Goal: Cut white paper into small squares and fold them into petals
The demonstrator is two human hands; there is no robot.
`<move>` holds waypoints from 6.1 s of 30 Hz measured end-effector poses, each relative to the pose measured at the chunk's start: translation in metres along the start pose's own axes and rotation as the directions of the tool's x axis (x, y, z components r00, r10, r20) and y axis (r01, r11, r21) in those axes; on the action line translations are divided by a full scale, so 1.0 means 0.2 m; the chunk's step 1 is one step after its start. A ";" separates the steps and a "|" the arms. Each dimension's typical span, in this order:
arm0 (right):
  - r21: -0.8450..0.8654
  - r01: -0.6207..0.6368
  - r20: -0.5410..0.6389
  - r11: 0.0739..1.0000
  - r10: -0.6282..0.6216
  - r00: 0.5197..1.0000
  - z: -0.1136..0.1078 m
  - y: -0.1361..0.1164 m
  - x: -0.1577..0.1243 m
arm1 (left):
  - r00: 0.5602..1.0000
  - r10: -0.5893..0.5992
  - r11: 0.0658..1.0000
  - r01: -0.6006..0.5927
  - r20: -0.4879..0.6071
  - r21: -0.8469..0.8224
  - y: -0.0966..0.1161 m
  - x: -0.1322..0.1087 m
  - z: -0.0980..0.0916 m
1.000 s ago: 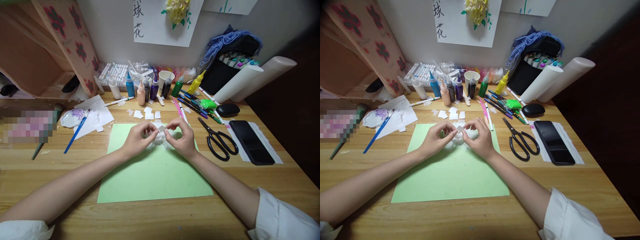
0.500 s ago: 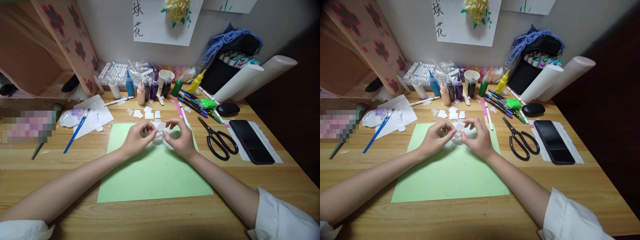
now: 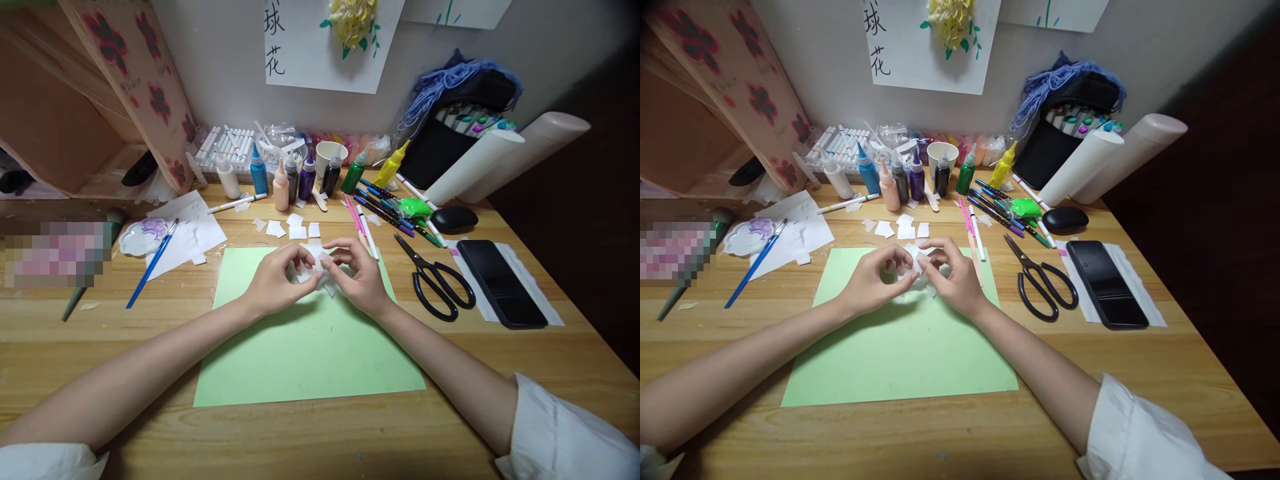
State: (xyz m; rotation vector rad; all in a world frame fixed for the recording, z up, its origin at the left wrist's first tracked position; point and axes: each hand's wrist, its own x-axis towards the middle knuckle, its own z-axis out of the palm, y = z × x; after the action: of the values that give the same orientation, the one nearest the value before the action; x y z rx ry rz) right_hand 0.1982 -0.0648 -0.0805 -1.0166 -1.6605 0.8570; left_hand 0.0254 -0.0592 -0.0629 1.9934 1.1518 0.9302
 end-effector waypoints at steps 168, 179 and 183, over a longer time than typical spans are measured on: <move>-0.142 -0.108 0.048 0.984 0.116 0.992 -0.01 0.02 0.05 | 0.988 -0.128 0.992 0.127 -0.088 -0.022 -0.07 0.02 0.00; -0.124 -0.139 0.050 0.982 0.147 0.988 -0.01 0.02 0.05 | 0.994 -0.107 0.958 0.107 -0.014 0.266 -0.07 0.01 0.01; -0.130 -0.139 0.056 0.982 0.147 0.987 -0.02 0.01 0.06 | 0.998 -0.063 0.962 0.064 -0.012 0.267 -0.08 0.01 0.01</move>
State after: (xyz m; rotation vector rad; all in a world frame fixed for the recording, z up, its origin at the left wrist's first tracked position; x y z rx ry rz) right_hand 0.1995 -0.0535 -0.0768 -1.2187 -1.7300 0.8969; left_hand 0.0206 -0.0508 -0.0762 2.1508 1.3971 0.7790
